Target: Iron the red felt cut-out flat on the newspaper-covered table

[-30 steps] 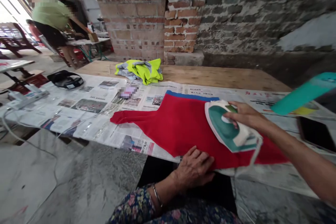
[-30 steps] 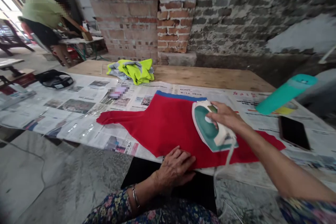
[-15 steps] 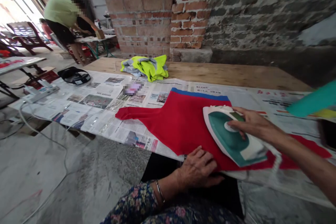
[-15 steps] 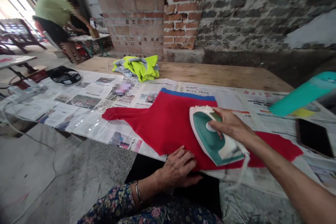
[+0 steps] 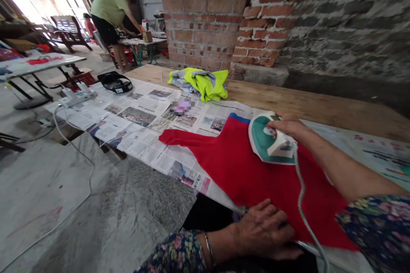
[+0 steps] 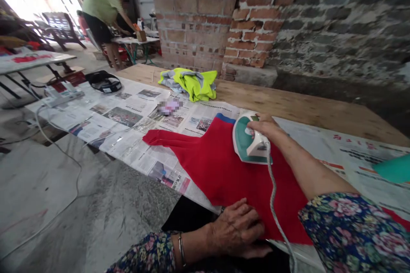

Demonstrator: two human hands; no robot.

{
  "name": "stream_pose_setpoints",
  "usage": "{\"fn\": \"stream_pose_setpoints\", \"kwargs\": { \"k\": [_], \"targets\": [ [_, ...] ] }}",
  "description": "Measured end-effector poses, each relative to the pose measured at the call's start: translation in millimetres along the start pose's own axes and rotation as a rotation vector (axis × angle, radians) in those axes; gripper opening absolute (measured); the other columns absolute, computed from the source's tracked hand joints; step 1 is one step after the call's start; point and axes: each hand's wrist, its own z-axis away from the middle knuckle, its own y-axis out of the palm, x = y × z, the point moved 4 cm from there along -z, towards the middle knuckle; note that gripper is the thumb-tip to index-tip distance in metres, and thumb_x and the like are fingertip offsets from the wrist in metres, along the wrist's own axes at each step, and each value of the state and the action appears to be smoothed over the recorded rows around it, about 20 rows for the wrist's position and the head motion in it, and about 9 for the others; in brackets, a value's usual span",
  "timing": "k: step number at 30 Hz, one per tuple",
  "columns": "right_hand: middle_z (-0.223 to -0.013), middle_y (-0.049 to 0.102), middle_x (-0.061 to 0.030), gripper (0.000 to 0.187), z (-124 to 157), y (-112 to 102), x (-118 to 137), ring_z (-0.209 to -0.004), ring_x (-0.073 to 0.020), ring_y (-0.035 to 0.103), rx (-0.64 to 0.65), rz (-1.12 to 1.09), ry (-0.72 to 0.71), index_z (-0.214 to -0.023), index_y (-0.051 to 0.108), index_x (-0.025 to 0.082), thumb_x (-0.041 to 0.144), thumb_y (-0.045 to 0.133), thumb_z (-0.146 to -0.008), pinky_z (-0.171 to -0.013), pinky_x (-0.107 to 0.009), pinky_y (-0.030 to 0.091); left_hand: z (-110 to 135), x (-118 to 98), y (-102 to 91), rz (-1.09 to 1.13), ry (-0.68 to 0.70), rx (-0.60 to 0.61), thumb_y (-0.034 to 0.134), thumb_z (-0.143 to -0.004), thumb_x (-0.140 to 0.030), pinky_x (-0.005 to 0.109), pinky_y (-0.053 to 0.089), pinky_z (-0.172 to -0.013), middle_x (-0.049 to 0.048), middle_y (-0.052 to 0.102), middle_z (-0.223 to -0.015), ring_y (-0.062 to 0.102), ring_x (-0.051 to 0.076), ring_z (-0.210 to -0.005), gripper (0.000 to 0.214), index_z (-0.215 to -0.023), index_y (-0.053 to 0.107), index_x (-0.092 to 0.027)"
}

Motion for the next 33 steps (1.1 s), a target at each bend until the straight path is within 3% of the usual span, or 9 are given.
{"fn": "stream_pose_setpoints", "kwargs": {
  "k": [4,10,14,17,22,25,29,33],
  "targets": [
    [-0.054,0.060,0.0032,0.048,12.1,23.4,27.3,-0.047,-0.0199,0.062,0.114,-0.108,0.022,-0.131,0.068,0.011,0.019,0.065,-0.084,-0.052,-0.028,0.054,-2.1,-0.7,-2.8,-0.007,0.010,-0.001,0.060,-0.104,-0.062,0.040,0.057,-0.105,0.0017,0.070,-0.088,0.067,0.017,-0.077,0.044,-0.090,0.074,-0.022],
    [-0.049,0.058,0.0066,0.075,78.9,40.5,65.1,-0.045,-0.0221,0.062,0.297,-0.132,-0.064,-0.154,0.057,0.011,0.020,0.066,-0.081,-0.048,-0.028,0.050,-8.5,-0.2,-3.2,0.010,-0.013,-0.004,0.065,-0.102,-0.061,0.037,0.060,-0.093,0.0018,0.071,-0.083,0.067,0.017,-0.074,0.042,-0.090,0.076,-0.022],
    [-0.048,0.058,0.0069,0.080,122.4,45.8,60.6,-0.044,-0.0226,0.062,0.374,-0.129,-0.125,-0.160,0.053,0.013,0.021,0.065,-0.082,-0.050,-0.030,0.050,-9.1,-3.9,4.3,0.066,-0.007,0.146,0.064,-0.105,-0.056,0.028,0.055,-0.062,0.0033,0.075,-0.086,0.069,0.015,-0.075,0.039,-0.089,0.078,-0.023],
    [-0.050,0.060,0.0056,0.082,137.2,46.9,47.1,-0.043,-0.0231,0.061,0.409,-0.153,-0.127,-0.162,0.052,0.014,0.027,0.066,-0.082,-0.048,-0.032,0.049,-8.3,-8.1,3.3,0.088,0.039,0.179,0.063,-0.107,-0.051,0.027,0.047,-0.048,0.0036,0.078,-0.092,0.071,0.014,-0.075,0.038,-0.087,0.079,-0.022],
    [-0.051,0.061,0.0064,0.083,127.7,51.8,47.4,-0.039,-0.0213,0.057,0.449,-0.216,-0.207,-0.160,0.055,0.014,0.034,0.069,-0.081,-0.045,-0.032,0.047,-11.1,-7.3,-1.7,0.082,0.088,0.189,0.061,-0.108,-0.055,0.021,0.053,-0.056,0.0037,0.081,-0.098,0.075,0.013,-0.083,0.042,-0.089,0.079,-0.022],
    [-0.053,0.062,0.0063,0.082,107.8,52.3,57.0,-0.040,-0.0197,0.057,0.410,-0.264,-0.202,-0.156,0.058,0.013,0.032,0.071,-0.078,-0.044,-0.030,0.045,-14.0,-5.8,6.3,0.105,0.093,0.183,0.059,-0.108,-0.059,0.021,0.058,-0.067,0.0017,0.081,-0.094,0.077,0.013,-0.084,0.046,-0.088,0.079,-0.023],
    [-0.046,0.057,0.0049,0.077,79.1,46.5,63.6,-0.043,-0.0219,0.059,0.357,-0.319,-0.070,-0.151,0.063,0.013,0.032,0.078,-0.078,-0.043,-0.030,0.046,-14.8,-5.6,21.5,0.097,0.080,0.187,0.063,-0.105,-0.062,0.023,0.061,-0.076,-0.0010,0.079,-0.088,0.075,0.013,-0.079,0.045,-0.087,0.079,-0.024],
    [-0.048,0.060,0.0032,0.084,67.1,36.7,68.4,-0.045,-0.0231,0.061,0.224,-0.331,0.058,-0.159,0.054,0.010,0.026,0.080,-0.081,-0.043,-0.029,0.047,-12.3,-3.4,14.8,0.098,0.095,0.150,0.054,-0.109,-0.061,0.024,0.061,-0.077,0.0027,0.079,-0.095,0.075,0.014,-0.082,0.049,-0.091,0.080,-0.023]
  ]
}}
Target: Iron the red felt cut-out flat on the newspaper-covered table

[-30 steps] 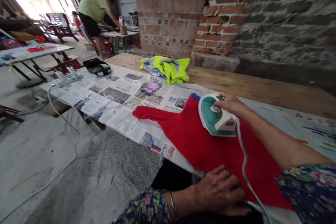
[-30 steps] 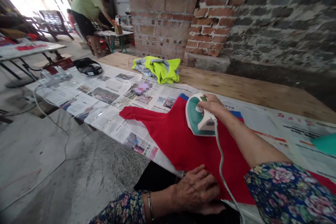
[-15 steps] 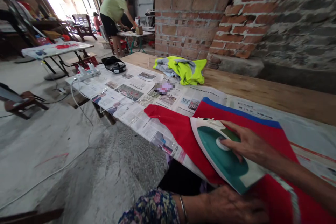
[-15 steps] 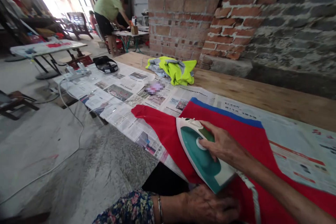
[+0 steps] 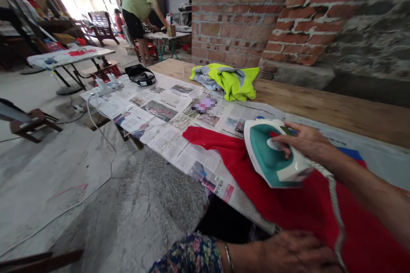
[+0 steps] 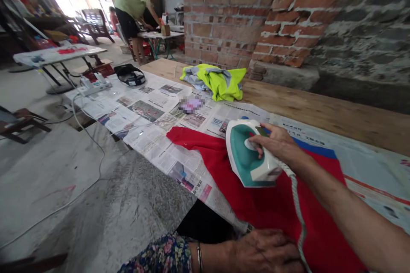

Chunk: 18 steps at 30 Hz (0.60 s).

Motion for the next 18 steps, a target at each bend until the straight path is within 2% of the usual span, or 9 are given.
{"fn": "stream_pose_setpoints", "kwargs": {
  "k": [3,7,9,11,12,14,16,18],
  "targets": [
    [-0.049,0.059,0.0040,0.080,2.3,-3.4,7.3,-0.044,-0.0211,0.060,-0.091,0.004,-0.027,-0.158,0.055,0.009,0.021,0.078,-0.082,-0.044,-0.028,0.048,3.3,1.7,-12.3,0.019,-0.014,-0.030,0.051,-0.110,-0.060,0.028,0.062,-0.081,0.0047,0.076,-0.091,0.074,0.016,-0.081,0.052,-0.094,0.079,-0.021],
    [-0.052,0.058,0.0058,0.076,-0.4,-13.4,4.0,-0.045,-0.0182,0.058,-0.221,-0.079,-0.034,-0.156,0.058,0.010,0.017,0.076,-0.082,-0.045,-0.026,0.048,6.6,0.2,-19.6,0.074,-0.058,-0.052,0.062,-0.106,-0.053,0.032,0.061,-0.098,0.0072,0.076,-0.096,0.075,0.019,-0.092,0.039,-0.100,0.076,-0.017],
    [-0.052,0.057,0.0072,0.079,-3.0,-20.0,-3.6,-0.044,-0.0175,0.058,-0.266,-0.112,-0.019,-0.158,0.055,0.011,0.016,0.075,-0.082,-0.045,-0.026,0.048,14.4,1.3,-26.1,0.159,-0.078,-0.116,0.063,-0.106,-0.047,0.030,0.062,-0.097,0.0087,0.076,-0.100,0.075,0.019,-0.095,0.034,-0.104,0.075,-0.016],
    [-0.051,0.056,0.0080,0.080,-4.2,-25.5,-12.6,-0.044,-0.0177,0.058,-0.281,-0.105,-0.009,-0.160,0.053,0.010,0.015,0.072,-0.082,-0.044,-0.026,0.048,30.8,13.0,-40.7,0.235,-0.133,-0.205,0.058,-0.107,-0.039,0.028,0.062,-0.091,0.0105,0.077,-0.106,0.074,0.018,-0.097,0.029,-0.111,0.074,-0.015],
    [-0.051,0.056,0.0079,0.079,-4.0,-27.4,-17.2,-0.044,-0.0180,0.058,-0.273,-0.090,-0.004,-0.159,0.053,0.010,0.015,0.071,-0.082,-0.044,-0.026,0.048,42.0,24.3,-51.6,0.240,-0.174,-0.242,0.056,-0.107,-0.033,0.028,0.063,-0.091,0.0118,0.077,-0.110,0.074,0.019,-0.100,0.027,-0.115,0.074,-0.015],
    [-0.051,0.056,0.0076,0.077,-2.4,-29.1,-26.1,-0.044,-0.0182,0.059,-0.229,-0.064,0.009,-0.156,0.056,0.011,0.015,0.072,-0.082,-0.046,-0.027,0.049,67.4,58.8,-79.2,0.133,-0.319,-0.248,0.051,-0.102,-0.017,0.042,0.058,-0.110,0.0150,0.077,-0.120,0.072,0.024,-0.116,0.034,-0.128,0.073,-0.017],
    [-0.051,0.057,0.0075,0.073,1.7,-28.8,-32.7,-0.045,-0.0182,0.059,-0.178,-0.056,0.020,-0.151,0.061,0.013,0.015,0.074,-0.079,-0.048,-0.027,0.051,92.2,104.0,-110.1,-0.021,-0.529,-0.130,0.051,-0.094,-0.009,0.060,0.045,-0.124,0.0175,0.073,-0.137,0.065,0.032,-0.134,0.050,-0.138,0.071,-0.021],
    [-0.053,0.059,0.0070,0.067,9.0,-26.2,-34.7,-0.046,-0.0177,0.059,-0.121,-0.052,0.011,-0.143,0.065,0.015,0.014,0.076,-0.077,-0.049,-0.027,0.051,112.6,149.1,-141.5,-0.175,-0.743,0.015,0.053,-0.088,-0.007,0.071,0.037,-0.126,0.0205,0.064,-0.153,0.056,0.039,-0.146,0.063,-0.148,0.066,-0.020]
  ]
}}
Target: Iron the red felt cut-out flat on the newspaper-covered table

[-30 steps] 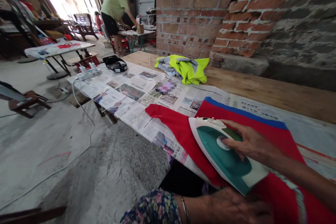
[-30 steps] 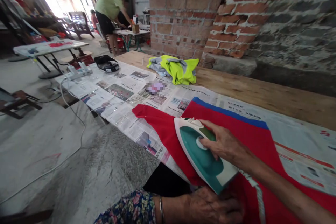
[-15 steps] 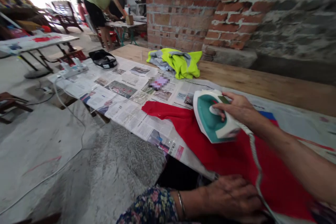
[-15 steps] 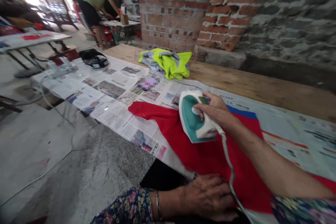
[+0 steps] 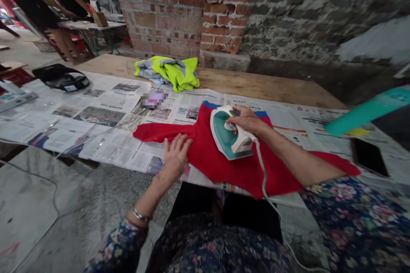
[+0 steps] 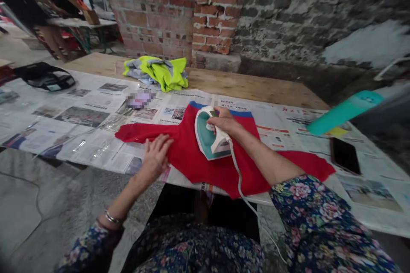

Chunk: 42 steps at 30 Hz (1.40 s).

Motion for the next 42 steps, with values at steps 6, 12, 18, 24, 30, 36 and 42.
{"fn": "stream_pose_setpoints", "kwargs": {
  "k": [6,12,18,24,30,36,42],
  "targets": [
    [-0.059,0.062,0.0070,0.064,39.6,13.3,11.3,-0.045,-0.0158,0.058,0.182,0.032,-0.068,-0.141,0.063,0.018,0.009,0.075,-0.079,-0.046,-0.025,0.048,-30.4,70.0,-36.4,-0.256,0.003,0.270,0.050,-0.090,-0.006,0.048,0.059,-0.098,0.0175,0.073,-0.119,0.067,0.035,-0.116,0.049,-0.128,0.077,-0.021],
    [-0.062,0.062,0.0056,0.071,64.3,23.9,15.6,-0.045,-0.0151,0.056,0.157,-0.163,0.051,-0.152,0.054,0.016,0.007,0.076,-0.085,-0.043,-0.026,0.049,-30.9,85.7,-49.9,-0.304,0.047,0.239,0.054,-0.093,-0.011,0.048,0.057,-0.096,0.0159,0.071,-0.114,0.068,0.034,-0.109,0.037,-0.117,0.079,-0.023],
    [-0.063,0.056,0.0091,0.071,74.0,48.3,20.0,-0.044,-0.0135,0.053,0.082,-0.597,0.183,-0.155,0.045,0.021,0.005,0.070,-0.090,-0.042,-0.025,0.051,-38.6,105.2,-69.2,-0.163,-0.228,0.322,0.059,-0.087,-0.010,0.046,0.052,-0.109,0.0079,0.075,-0.123,0.067,0.031,-0.121,0.022,-0.093,0.076,-0.024],
    [-0.075,0.061,0.0061,0.078,77.1,61.7,16.3,-0.047,-0.0140,0.060,0.146,-0.710,0.154,-0.156,0.046,0.024,0.008,0.074,-0.086,-0.044,-0.027,0.057,-47.6,125.0,-89.4,-0.245,-0.517,0.185,0.042,-0.102,-0.018,0.053,0.054,-0.104,0.0241,0.071,-0.135,0.066,0.041,-0.129,0.039,-0.133,0.066,-0.013],
    [-0.064,0.058,0.0080,0.076,82.5,59.1,7.4,-0.047,-0.0161,0.061,0.207,-0.660,0.107,-0.166,0.038,0.025,0.017,0.067,-0.096,-0.043,-0.025,0.054,-57.6,126.1,-85.3,-0.267,-0.708,0.340,0.065,-0.091,-0.033,0.053,0.058,-0.091,0.0279,0.072,-0.130,0.069,0.047,-0.123,0.036,-0.122,0.071,-0.015],
    [-0.059,0.057,0.0090,0.075,90.0,55.7,8.8,-0.043,-0.0155,0.058,0.196,-0.604,0.122,-0.166,0.040,0.023,0.017,0.067,-0.096,-0.040,-0.024,0.051,-64.6,118.7,-94.5,-0.300,-0.640,0.268,0.054,-0.089,-0.011,0.052,0.053,-0.102,0.0222,0.070,-0.138,0.059,0.044,-0.137,0.047,-0.134,0.067,-0.015],
    [-0.067,0.060,0.0067,0.078,88.7,61.2,4.7,-0.047,-0.0155,0.061,0.211,-0.645,0.109,-0.167,0.039,0.024,0.020,0.070,-0.096,-0.043,-0.025,0.052,-80.2,96.8,-95.7,-0.227,-0.653,0.024,0.043,-0.088,0.000,0.064,0.042,-0.116,0.0311,0.048,-0.163,0.043,0.049,-0.152,0.061,-0.144,0.063,-0.009]
  ]
}}
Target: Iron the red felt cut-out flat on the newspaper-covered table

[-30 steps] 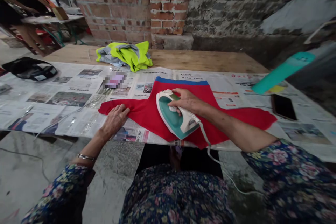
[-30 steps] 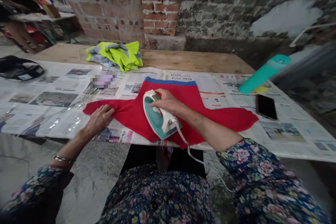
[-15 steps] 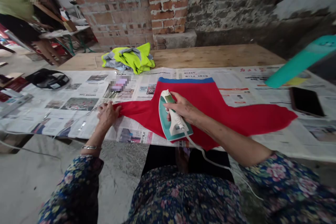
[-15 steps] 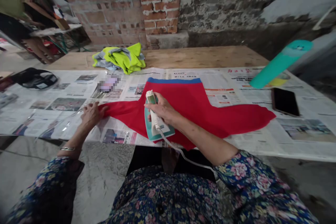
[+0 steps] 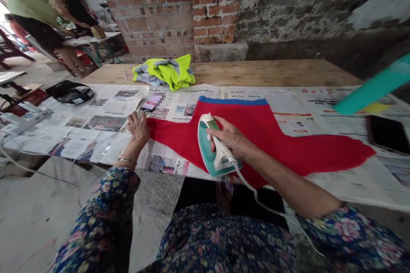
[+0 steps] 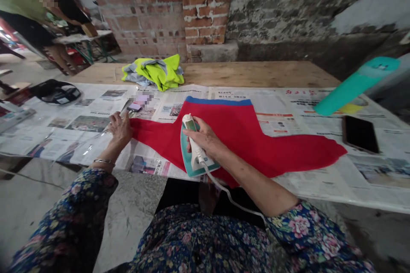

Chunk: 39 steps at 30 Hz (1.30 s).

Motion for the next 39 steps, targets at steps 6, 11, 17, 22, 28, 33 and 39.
{"fn": "stream_pose_setpoints", "kwargs": {
  "k": [6,11,17,22,28,33,39],
  "targets": [
    [-0.100,0.078,-0.0099,0.035,-4.4,-27.9,4.7,-0.087,-0.0254,0.077,-0.069,0.304,-0.286,-0.134,0.074,0.027,0.042,0.068,-0.103,-0.075,-0.039,0.066,43.8,-58.8,-1.8,0.452,0.155,0.057,0.065,-0.095,-0.025,0.039,0.055,-0.099,0.0110,0.075,-0.107,0.070,0.029,-0.108,0.018,-0.110,0.074,-0.020],
    [-0.130,0.079,-0.0141,0.040,-13.0,-98.6,-18.5,-0.123,-0.0315,0.073,-0.408,0.738,-0.592,-0.134,0.076,0.024,0.041,0.057,-0.104,-0.109,-0.052,0.058,108.7,-117.6,0.1,0.977,0.225,0.520,0.080,-0.086,-0.061,0.027,0.054,-0.072,0.0023,0.073,-0.076,0.068,0.019,-0.077,0.041,-0.083,0.074,-0.020],
    [-0.159,0.064,-0.0179,0.055,-23.6,-127.3,-87.4,-0.153,-0.0340,0.054,-0.342,1.188,-0.558,-0.152,0.068,0.018,0.026,0.046,-0.103,-0.128,-0.062,0.039,135.4,-148.5,9.2,1.376,-0.198,0.774,0.094,-0.078,-0.041,0.032,0.063,-0.083,0.0056,0.080,-0.085,0.077,0.019,-0.084,0.031,-0.084,0.073,-0.018],
    [-0.166,0.057,-0.0174,0.055,-20.5,-121.4,-100.4,-0.158,-0.0343,0.048,-0.351,1.336,-0.541,-0.157,0.063,0.019,0.035,0.040,-0.109,-0.130,-0.064,0.034,139.9,-176.0,16.1,1.488,-0.411,0.694,0.088,-0.088,-0.038,0.033,0.066,-0.076,0.0042,0.074,-0.073,0.076,0.020,-0.075,0.032,-0.079,0.066,-0.017],
    [-0.166,0.058,-0.0151,0.060,-24.5,-130.0,-103.4,-0.158,-0.0353,0.048,-0.278,1.373,-0.610,-0.160,0.061,0.025,0.054,0.046,-0.109,-0.129,-0.065,0.034,139.4,-177.2,17.1,1.420,-0.339,0.636,0.082,-0.093,-0.040,0.027,0.056,-0.061,-0.0044,0.060,-0.065,0.056,0.010,-0.054,0.033,-0.079,0.062,-0.019],
    [-0.169,0.054,-0.0169,0.066,-25.6,-134.1,-105.1,-0.160,-0.0365,0.044,-0.240,1.414,-0.573,-0.163,0.058,0.022,0.058,0.048,-0.108,-0.131,-0.064,0.032,136.8,-138.6,0.6,1.292,-0.287,0.644,0.076,-0.092,-0.034,0.024,0.046,-0.051,-0.0037,0.058,-0.063,0.050,0.009,-0.049,0.026,-0.074,0.062,-0.020],
    [-0.171,0.052,-0.0143,0.065,-22.1,-139.7,-101.2,-0.162,-0.0354,0.043,-0.195,1.418,-0.596,-0.163,0.057,0.025,0.058,0.047,-0.108,-0.131,-0.065,0.032,135.6,-94.4,-19.6,1.193,-0.251,0.607,0.089,-0.072,-0.043,0.020,0.043,-0.048,-0.0040,0.057,-0.058,0.050,0.008,-0.048,0.037,-0.068,0.061,-0.019]
  ]
}}
